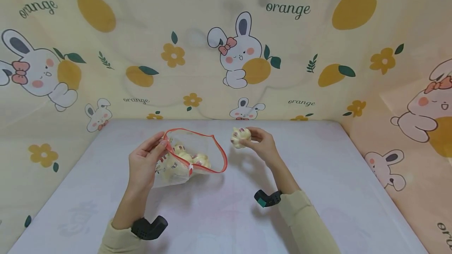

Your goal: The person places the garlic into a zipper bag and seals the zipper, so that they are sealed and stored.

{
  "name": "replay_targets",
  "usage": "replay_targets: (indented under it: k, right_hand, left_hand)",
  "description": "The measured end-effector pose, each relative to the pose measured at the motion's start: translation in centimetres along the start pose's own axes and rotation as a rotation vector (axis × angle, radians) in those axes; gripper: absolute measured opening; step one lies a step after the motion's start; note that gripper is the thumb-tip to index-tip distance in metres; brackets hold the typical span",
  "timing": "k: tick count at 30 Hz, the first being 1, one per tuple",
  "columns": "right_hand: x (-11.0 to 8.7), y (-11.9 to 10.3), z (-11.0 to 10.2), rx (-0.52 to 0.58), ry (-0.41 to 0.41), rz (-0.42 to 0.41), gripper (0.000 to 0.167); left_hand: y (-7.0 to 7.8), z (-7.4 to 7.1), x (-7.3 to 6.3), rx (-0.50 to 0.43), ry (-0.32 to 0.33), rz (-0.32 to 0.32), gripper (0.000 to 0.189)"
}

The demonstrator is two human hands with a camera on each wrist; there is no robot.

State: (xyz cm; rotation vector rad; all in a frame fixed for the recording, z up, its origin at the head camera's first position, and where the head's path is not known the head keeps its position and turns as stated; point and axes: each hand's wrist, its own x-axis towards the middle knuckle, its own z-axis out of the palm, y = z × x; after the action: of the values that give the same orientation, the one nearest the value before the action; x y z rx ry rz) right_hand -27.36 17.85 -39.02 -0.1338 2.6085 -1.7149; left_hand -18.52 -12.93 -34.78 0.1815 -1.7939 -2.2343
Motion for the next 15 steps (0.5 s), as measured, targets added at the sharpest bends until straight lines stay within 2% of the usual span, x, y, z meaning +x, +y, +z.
replay_targets:
  k: [15]
  right_hand:
    - [-2.6, -2.9, 0.4, 0.028, -0.011, -0.078, 0.052]
  left_hand:
    - [-0.1, 0.2, 0.0, -0.008, 0.012, 0.002, 0.035]
